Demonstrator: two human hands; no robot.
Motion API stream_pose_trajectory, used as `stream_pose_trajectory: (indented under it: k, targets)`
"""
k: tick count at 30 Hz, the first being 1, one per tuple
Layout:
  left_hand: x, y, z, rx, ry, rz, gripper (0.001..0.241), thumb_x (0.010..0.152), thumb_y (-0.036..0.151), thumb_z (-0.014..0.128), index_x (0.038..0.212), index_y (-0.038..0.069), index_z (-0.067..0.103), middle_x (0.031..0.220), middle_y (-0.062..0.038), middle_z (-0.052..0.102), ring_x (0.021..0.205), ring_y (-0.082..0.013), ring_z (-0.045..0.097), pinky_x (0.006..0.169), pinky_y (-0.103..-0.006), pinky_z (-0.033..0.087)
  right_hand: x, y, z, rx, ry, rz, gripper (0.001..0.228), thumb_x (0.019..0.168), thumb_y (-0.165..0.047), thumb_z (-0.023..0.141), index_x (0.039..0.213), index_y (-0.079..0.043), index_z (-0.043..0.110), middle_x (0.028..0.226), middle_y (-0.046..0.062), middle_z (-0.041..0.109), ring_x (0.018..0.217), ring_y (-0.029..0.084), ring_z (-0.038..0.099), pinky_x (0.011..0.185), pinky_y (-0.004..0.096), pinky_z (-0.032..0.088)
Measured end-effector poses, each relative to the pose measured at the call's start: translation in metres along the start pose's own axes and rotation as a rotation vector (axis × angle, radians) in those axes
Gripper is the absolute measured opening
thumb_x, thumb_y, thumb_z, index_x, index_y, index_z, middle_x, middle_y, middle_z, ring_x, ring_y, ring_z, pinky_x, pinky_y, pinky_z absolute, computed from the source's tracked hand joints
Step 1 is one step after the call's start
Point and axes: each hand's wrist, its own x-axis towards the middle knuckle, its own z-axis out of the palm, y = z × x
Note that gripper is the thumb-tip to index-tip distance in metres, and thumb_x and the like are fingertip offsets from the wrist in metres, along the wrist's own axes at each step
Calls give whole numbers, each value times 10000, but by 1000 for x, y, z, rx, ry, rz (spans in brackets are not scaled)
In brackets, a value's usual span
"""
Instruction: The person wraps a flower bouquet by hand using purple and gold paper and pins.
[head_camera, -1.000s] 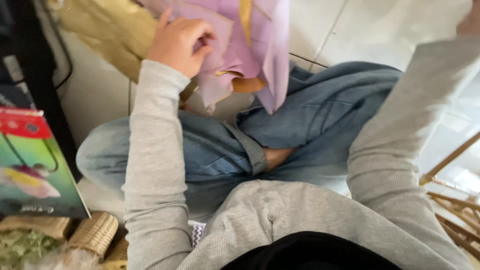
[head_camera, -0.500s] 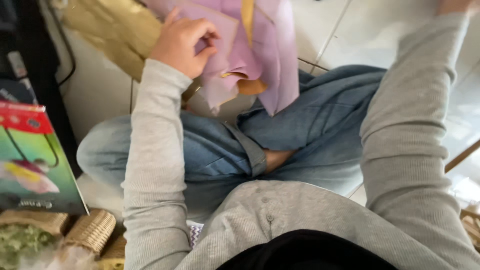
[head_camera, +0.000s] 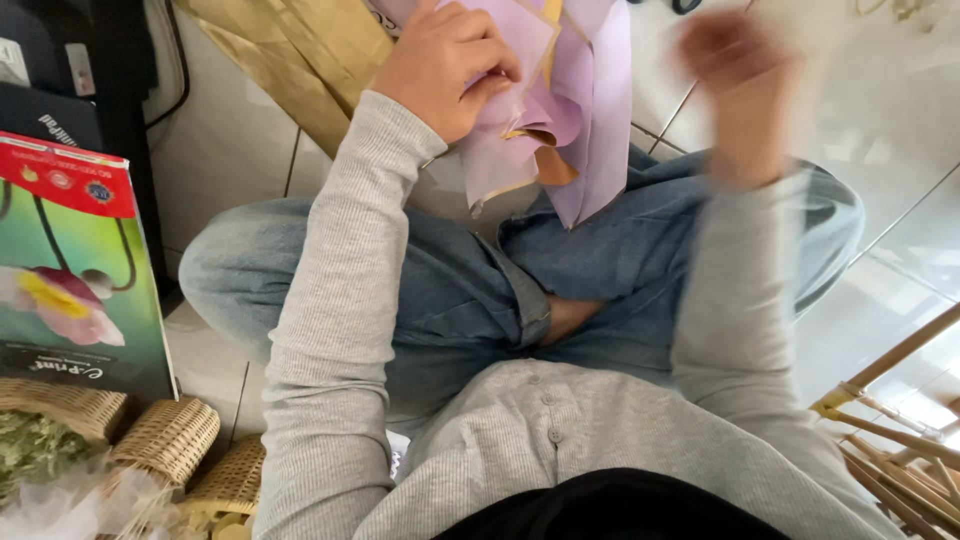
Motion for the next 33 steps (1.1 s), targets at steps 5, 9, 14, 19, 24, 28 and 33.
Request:
stream_pose_trajectory:
  k: [5,9,14,19,24,28,33]
  targets:
    - [1,5,-2,-11,29,-1,126,852,117,754,799,111,640,793,-2,520,761,-220,512,714,-373,357,-74,-84,119,-217,-411,-26,135,860,-75,718,965,-38,641,884,62,546,731,140,538,685,239,457]
    - [-3,-6,5,72,-14,19,111,860,150,758,816,120,661,782,-13,517,746,-229,510,668,-383,358,-74,-71,126,-267,-353,-10,106,830,-68,733,917,-68,672,869,39,587,756,136,564,690,238,484]
    - [-3,-3,4,48,-19,-12,157,860,150,788,792,108,653,773,-7,491,743,-218,489,695,-363,364,-72,-71,130,-87,-364,37,112,826,-24,738,906,-85,690,901,46,539,808,122,502,719,222,424]
    - [-2,-1,2,0,-34,-32,177,828,187,821,793,110,666,764,-12,482,727,-215,483,686,-362,361,-72,-70,131,-110,-333,56,139,805,22,687,850,-100,638,841,13,571,741,114,492,675,223,409]
    - [-3,-1,3,7,-105,-88,199,794,245,841,778,137,674,757,2,461,733,-209,468,759,-371,333,-73,-72,135,-141,-320,30,120,814,8,656,812,-101,605,783,0,560,698,121,454,657,238,392]
    - [-5,2,4,44,-107,-93,220,808,220,799,722,134,615,760,5,457,737,-208,474,801,-385,323,-76,-74,138,-124,-318,22,129,828,1,690,809,-86,597,790,14,541,734,129,467,670,234,397]
    - [-4,2,9,53,-92,-97,215,787,137,738,675,141,554,756,20,467,715,-199,472,788,-365,322,-76,-77,141,-118,-284,-101,135,819,61,726,830,-25,622,827,63,563,805,170,521,688,251,440]
